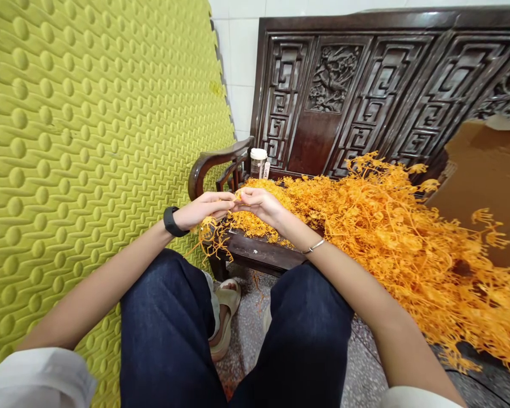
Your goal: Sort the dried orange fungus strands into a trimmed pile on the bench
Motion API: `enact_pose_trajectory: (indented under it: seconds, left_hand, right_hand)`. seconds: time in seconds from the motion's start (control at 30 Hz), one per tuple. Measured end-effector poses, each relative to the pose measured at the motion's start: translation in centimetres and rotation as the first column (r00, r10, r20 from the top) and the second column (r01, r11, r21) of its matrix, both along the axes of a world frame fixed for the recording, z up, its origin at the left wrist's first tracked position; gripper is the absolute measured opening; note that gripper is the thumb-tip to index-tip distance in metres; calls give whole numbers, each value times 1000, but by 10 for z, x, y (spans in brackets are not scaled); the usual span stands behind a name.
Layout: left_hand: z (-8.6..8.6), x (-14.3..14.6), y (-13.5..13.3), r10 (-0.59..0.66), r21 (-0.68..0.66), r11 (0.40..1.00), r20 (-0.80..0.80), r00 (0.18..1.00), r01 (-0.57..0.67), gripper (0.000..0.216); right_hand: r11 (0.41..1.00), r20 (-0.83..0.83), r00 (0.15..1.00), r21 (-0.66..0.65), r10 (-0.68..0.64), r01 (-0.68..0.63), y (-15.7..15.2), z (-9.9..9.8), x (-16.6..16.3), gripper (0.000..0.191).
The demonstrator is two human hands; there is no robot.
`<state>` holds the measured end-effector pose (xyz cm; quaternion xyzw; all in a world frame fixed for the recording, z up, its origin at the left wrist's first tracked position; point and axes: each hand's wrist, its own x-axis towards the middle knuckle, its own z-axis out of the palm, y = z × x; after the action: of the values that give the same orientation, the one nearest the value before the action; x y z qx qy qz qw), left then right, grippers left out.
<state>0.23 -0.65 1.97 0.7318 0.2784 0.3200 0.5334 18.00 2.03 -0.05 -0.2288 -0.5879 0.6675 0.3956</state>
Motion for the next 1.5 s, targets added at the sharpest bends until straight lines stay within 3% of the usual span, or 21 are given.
enact_pose_trajectory:
  seconds: [0.5,0.57,0.67,0.87,1.07,1.13,1.2,1.27,1.33,1.4,1.5]
  left_hand:
    - [9,-5,-13,-54,1,999,-45,998,54,14]
    - [8,-7,-8,-49,20,999,-59,997,51,16]
    - [4,-9,2,-29,27,999,-92,995,32,18]
    - [-4,0,17,124,-43,991,-48,991,-126,20]
    - [-2,12,24,268,-210,943,26,963,-257,26]
    - [0,9,18,264,-227,941,27,964,-252,28]
    - [2,1,7,207,-227,953,12,978,-199,32]
    - [4,-11,-5,123,-185,976,12,992,-119,38]
    - [5,-21,-11,112,-102,989,28,993,-109,43]
    - [5,-29,-9,160,0,987,-13,987,-160,43]
    - [1,-34,3,229,43,973,-91,969,-226,36]
  right_hand:
    - [995,-32,995,-11,94,-94,-12,11,5,24]
    - [999,12,1000,36,15,-15,-11,11,5,24]
    - [970,70,972,112,-225,216,-9,11,1,24]
    - [838,106,831,61,-546,543,-1,9,-17,16]
    - [701,131,688,132,-713,701,27,9,-31,13]
    - [611,109,601,149,-792,778,41,13,-15,12]
    - [467,73,461,148,-884,872,53,17,14,13]
    - [322,19,323,159,-946,933,58,16,47,19]
    - [222,-52,236,186,-970,957,58,10,68,22]
    - [190,-129,227,249,-965,950,53,4,70,17]
    - [200,-241,312,396,-919,896,40,4,46,11]
